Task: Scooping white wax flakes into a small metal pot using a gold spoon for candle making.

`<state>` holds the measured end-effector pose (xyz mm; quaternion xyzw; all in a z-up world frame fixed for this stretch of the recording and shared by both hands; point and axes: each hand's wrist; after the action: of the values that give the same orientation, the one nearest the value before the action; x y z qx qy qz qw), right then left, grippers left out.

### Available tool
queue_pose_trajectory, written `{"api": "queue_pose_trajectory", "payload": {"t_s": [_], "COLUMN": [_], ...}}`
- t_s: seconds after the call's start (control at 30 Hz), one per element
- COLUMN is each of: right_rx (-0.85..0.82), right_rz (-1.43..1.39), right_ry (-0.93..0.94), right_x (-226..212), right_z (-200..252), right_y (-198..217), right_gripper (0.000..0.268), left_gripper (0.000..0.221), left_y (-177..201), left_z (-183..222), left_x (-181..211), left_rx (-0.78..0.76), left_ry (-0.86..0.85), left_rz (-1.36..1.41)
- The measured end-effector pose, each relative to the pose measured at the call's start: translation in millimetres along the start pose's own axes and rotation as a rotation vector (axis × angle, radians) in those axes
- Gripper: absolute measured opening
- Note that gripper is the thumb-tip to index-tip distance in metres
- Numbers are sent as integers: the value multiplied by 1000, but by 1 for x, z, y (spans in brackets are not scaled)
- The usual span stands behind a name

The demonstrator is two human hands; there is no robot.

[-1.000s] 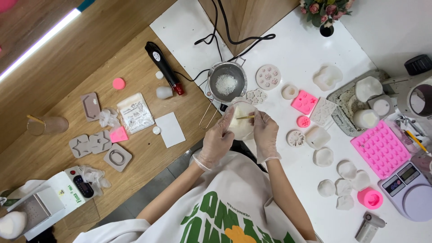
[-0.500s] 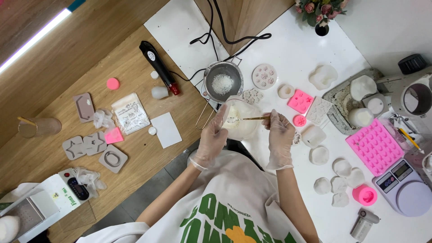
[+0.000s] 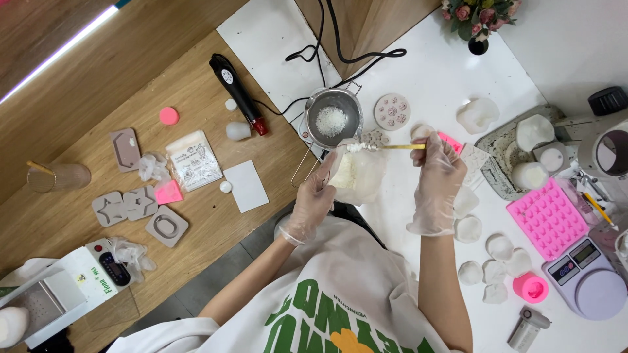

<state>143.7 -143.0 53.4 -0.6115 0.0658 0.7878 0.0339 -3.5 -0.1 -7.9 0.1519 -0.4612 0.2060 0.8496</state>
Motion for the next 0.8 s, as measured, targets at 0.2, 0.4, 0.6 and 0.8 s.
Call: {"api": "queue_pose_trajectory", "payload": {"t_s": [0.2,0.4,0.6,0.8], "right_rx": [-75,-368,-141,-32], "right_rz": [51,688,508,209], "right_ry": [135,846,848,428], "right_x": [11,28,24,13], "right_z": [-17,-6,5,35], "right_y": [-42,-50,-28,12], "right_gripper": [31,13,16,28], "left_gripper": [74,72,74,77], "left_y": [7,6,4,3], "left_z": [15,13,19,20], "left_x": [28,30,31,26], "left_rx": [-11,-4,-1,4], "left_ry": [-67,-60,-73,-134], "left_rz": [40,46,51,34]}}
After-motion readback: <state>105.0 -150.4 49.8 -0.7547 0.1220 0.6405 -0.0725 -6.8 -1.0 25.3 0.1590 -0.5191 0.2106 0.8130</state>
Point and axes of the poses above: each hand's wrist, its own z-axis away from the middle knuckle, its own y-axis out of the back of the hand, x = y × z, and after that the axes turned 1 degree about -y, right-handed
